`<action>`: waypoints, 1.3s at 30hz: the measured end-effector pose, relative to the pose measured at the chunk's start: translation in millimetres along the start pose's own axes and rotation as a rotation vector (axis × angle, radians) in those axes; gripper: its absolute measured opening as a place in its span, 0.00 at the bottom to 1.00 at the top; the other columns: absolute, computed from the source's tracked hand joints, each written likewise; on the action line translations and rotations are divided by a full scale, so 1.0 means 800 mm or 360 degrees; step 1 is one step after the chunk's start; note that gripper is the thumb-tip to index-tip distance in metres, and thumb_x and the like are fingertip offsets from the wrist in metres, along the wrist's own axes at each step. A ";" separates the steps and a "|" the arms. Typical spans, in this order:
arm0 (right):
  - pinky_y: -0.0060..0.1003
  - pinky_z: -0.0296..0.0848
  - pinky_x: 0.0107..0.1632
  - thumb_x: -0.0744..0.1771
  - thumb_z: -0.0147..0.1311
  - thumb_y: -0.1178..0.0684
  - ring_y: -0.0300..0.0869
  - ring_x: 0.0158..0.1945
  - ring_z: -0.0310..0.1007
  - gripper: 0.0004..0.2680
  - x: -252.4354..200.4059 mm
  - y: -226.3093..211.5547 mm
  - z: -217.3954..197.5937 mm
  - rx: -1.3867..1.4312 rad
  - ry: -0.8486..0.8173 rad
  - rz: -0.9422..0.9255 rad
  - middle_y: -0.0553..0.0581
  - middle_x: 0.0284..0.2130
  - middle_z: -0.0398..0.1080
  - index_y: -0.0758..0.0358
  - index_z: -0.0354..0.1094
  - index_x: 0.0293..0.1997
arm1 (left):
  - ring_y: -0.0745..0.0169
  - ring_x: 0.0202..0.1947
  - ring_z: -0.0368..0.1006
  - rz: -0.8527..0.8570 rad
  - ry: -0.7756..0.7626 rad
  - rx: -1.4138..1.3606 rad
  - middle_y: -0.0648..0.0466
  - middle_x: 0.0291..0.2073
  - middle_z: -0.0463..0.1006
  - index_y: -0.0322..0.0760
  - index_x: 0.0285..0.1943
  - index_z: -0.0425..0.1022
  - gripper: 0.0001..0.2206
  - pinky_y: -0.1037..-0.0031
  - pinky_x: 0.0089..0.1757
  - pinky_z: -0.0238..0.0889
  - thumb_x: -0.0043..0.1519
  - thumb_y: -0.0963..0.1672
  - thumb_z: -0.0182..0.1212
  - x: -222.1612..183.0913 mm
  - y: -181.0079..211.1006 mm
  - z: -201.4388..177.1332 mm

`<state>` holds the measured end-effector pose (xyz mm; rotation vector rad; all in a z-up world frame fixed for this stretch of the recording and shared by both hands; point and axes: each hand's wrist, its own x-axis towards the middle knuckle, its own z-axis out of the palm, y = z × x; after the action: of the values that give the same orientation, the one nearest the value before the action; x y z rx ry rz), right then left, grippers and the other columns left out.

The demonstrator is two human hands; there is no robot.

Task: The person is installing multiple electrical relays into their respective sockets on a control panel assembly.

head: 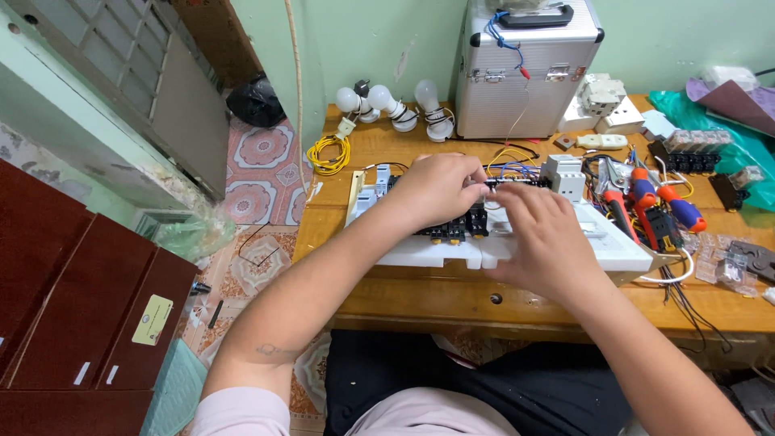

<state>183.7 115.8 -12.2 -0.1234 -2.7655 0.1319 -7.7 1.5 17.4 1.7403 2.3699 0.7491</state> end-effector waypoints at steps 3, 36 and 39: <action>0.63 0.59 0.64 0.48 0.78 0.36 0.62 0.68 0.60 0.52 0.002 -0.007 -0.007 0.0065 0.0065 0.0035 0.68 0.67 0.58 0.60 0.45 0.77 | 0.49 0.44 0.80 0.0153 0.0045 -0.0084 0.54 0.34 0.82 0.48 0.41 0.80 0.07 0.49 0.54 0.64 0.60 0.47 0.57 -0.008 -0.005 -0.004; 0.51 0.67 0.60 0.53 0.77 0.48 0.53 0.60 0.74 0.27 -0.002 -0.014 -0.003 0.0098 0.0274 -0.0272 0.60 0.46 0.78 0.58 0.74 0.57 | 0.45 0.39 0.81 0.0188 0.0368 -0.0492 0.52 0.29 0.83 0.47 0.41 0.81 0.10 0.56 0.45 0.72 0.64 0.49 0.54 -0.022 -0.013 0.007; 0.49 0.65 0.60 0.52 0.77 0.48 0.53 0.61 0.73 0.28 0.000 -0.013 -0.004 0.0110 0.0200 -0.0211 0.59 0.48 0.77 0.55 0.74 0.58 | 0.46 0.40 0.81 0.0214 0.0315 -0.0457 0.51 0.32 0.84 0.46 0.40 0.82 0.10 0.57 0.45 0.72 0.64 0.48 0.55 -0.034 0.000 -0.005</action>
<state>183.9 105.7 -7.7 0.0676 -2.6308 0.1785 0.4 -24.4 15.4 1.7847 2.1377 1.2660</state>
